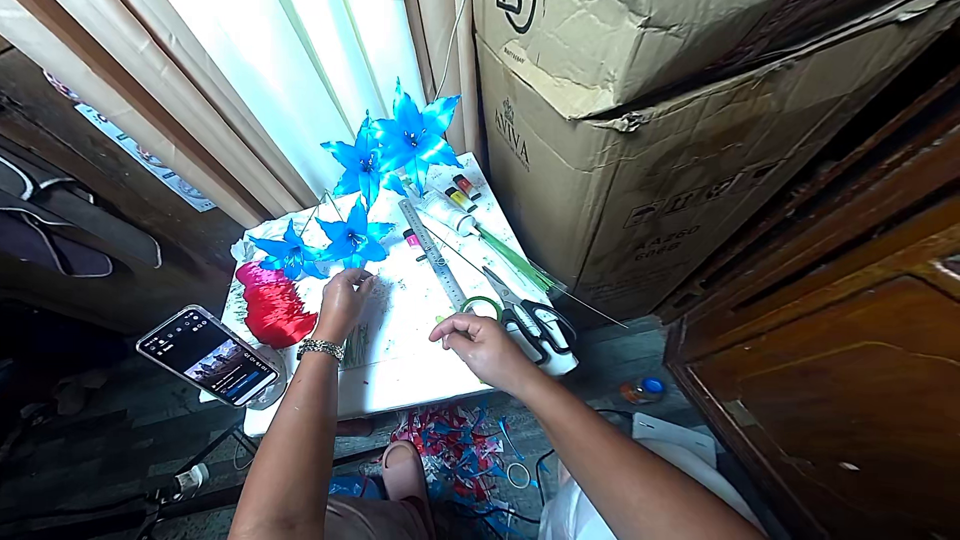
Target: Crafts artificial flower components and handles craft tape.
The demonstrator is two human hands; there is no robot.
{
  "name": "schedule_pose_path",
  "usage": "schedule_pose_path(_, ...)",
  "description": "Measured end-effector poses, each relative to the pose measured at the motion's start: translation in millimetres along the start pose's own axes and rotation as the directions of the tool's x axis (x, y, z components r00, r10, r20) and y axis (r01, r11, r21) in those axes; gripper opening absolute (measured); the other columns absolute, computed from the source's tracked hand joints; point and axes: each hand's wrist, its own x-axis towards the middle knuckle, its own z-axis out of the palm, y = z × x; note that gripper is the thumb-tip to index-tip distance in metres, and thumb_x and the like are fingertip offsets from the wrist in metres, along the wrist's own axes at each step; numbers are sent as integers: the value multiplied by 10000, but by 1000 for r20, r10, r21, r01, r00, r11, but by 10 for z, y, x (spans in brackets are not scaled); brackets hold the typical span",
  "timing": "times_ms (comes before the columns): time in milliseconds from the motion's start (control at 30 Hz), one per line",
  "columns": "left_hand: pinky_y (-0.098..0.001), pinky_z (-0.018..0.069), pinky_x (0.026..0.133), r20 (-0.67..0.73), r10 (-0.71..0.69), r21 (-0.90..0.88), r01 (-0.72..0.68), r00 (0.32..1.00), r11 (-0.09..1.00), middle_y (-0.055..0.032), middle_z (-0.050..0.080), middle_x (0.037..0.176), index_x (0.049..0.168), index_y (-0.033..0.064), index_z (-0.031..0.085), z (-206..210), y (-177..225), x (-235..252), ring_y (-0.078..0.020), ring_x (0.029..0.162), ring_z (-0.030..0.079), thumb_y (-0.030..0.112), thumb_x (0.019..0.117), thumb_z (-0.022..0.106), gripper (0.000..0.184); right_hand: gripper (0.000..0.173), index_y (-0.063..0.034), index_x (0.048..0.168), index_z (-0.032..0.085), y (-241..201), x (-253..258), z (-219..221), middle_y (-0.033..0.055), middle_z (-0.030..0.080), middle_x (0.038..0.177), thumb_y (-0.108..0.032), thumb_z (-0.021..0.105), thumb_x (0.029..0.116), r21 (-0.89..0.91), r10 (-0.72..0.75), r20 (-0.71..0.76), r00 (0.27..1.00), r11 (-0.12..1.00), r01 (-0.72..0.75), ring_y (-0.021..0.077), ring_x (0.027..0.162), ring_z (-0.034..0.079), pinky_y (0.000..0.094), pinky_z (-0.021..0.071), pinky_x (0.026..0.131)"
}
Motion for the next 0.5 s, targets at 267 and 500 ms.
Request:
schedule_pose_path(267,-684,378,986,62,103,153,-111,993,982,-187,600,1355,934,58,776,2,-181,-129,-449,1247,517,121,895,785,74,230,-36,1017,742,-5,-1,2,18,645,908,-20,513,1016,-26,-8,-4,1000,1000,7,25,741,541,194,457,687)
schedule_pose_path(500,-684,371,1012,61,149,194,-159,987,968,-188,570,1406,937,22,758,44,-112,-107,-463,1288,495,94,934,726,79,244,-35,1014,747,-5,20,29,31,667,941,-17,503,1013,-51,-39,-3,999,998,39,41,795,572,216,474,724)
